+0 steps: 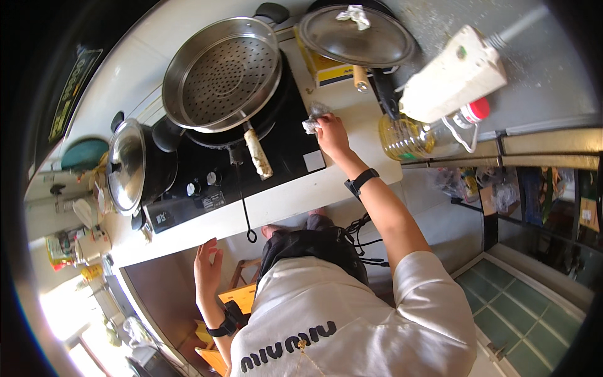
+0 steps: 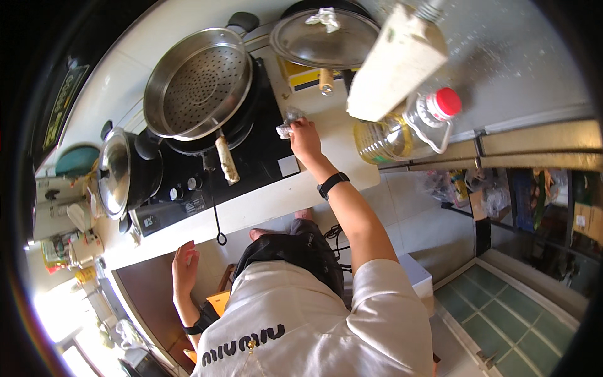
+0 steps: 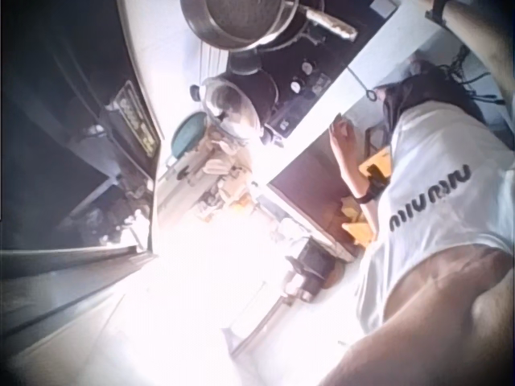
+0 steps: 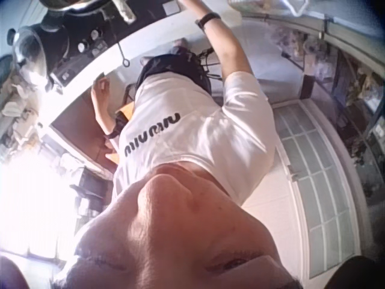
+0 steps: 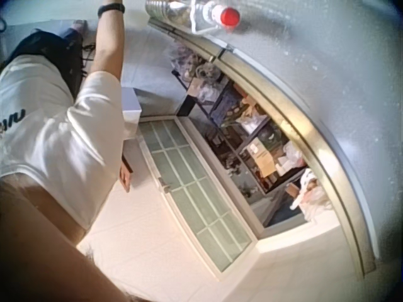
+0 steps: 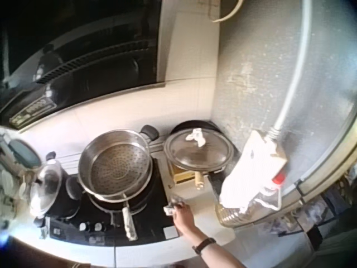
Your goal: The person washes several bowls and chopsticks in the kitchen sink using a sponge and running water, then rinses them and places them on a drying rack. The person also wipes the countertop and stovetop with a cloth.
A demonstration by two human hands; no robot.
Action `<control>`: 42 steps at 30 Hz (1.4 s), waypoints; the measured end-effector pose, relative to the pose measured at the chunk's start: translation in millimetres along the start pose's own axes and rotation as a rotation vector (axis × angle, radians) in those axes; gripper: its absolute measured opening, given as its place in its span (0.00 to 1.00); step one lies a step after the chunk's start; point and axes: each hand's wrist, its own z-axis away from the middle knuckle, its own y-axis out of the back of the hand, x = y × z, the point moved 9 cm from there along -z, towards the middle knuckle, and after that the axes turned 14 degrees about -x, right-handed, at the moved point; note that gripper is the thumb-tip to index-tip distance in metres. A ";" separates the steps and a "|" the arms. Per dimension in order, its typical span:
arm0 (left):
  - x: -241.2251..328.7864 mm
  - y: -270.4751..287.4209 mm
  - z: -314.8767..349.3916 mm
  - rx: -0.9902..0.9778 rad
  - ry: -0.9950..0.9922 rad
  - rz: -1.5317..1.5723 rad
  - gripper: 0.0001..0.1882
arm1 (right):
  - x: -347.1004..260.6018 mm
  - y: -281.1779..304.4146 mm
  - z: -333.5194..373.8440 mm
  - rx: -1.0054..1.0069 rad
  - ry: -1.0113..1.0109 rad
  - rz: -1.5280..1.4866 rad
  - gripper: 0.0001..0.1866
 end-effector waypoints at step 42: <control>-152.4 23.5 91.8 0.142 0.014 0.197 0.15 | -114.1 -76.7 143.1 -0.054 0.121 0.128 0.12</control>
